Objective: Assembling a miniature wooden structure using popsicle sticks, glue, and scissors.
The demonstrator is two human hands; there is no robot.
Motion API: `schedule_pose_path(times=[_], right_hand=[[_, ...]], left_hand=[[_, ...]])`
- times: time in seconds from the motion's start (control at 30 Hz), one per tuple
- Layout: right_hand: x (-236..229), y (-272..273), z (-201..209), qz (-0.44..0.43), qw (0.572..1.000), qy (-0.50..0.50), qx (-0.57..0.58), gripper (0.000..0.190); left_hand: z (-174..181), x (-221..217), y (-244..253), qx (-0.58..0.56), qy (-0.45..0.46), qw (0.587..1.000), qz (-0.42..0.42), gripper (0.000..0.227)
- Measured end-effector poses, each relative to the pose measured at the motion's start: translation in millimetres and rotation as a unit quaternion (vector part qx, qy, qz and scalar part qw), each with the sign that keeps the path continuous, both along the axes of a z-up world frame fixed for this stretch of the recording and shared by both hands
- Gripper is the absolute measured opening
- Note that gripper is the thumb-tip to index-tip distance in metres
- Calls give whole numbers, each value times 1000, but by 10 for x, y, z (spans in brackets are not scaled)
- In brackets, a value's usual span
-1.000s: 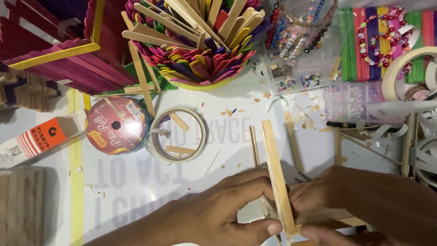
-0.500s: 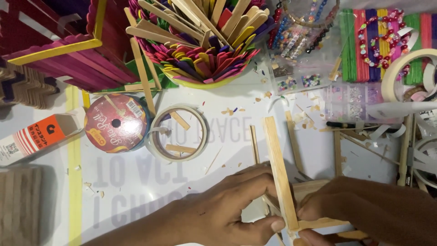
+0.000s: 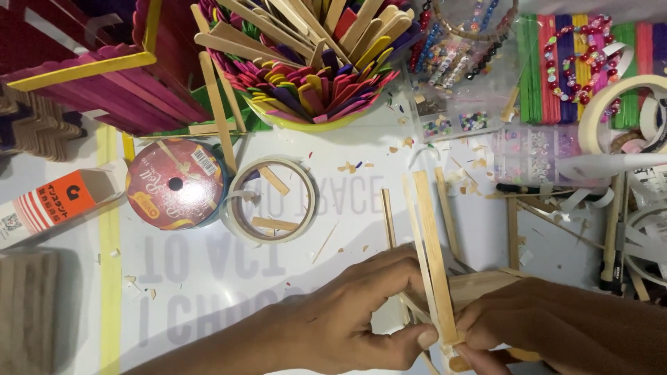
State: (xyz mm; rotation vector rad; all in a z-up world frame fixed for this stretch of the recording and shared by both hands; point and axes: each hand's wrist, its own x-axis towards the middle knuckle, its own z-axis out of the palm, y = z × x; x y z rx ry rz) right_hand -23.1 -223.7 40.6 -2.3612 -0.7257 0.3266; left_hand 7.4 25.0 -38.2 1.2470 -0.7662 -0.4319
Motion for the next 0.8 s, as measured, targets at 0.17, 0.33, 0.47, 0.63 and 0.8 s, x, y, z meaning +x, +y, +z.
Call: schedule_pose_path(times=[0.17,0.33,0.47,0.63,0.8], right_hand=[[180,-432,-271,163,915,358,-93,40],[173,-748,-591,179,923,341,22,53],[-17,-197,-14,12,993,-48,-107,28],[-132,-164,-118,25,993,-65,-97,35],[-129,-469,-363,168,970,-137,-107,47]], left_hand=[[-35,-22,-7,-2,-9,1000,4,10],[-68,-40,-11,-5,25,1000,-8,15],[-75,-46,-21,-9,35,999,-4,16],[-9,-51,-28,5,46,999,9,12],[-26,-45,-41,-2,39,999,11,13]])
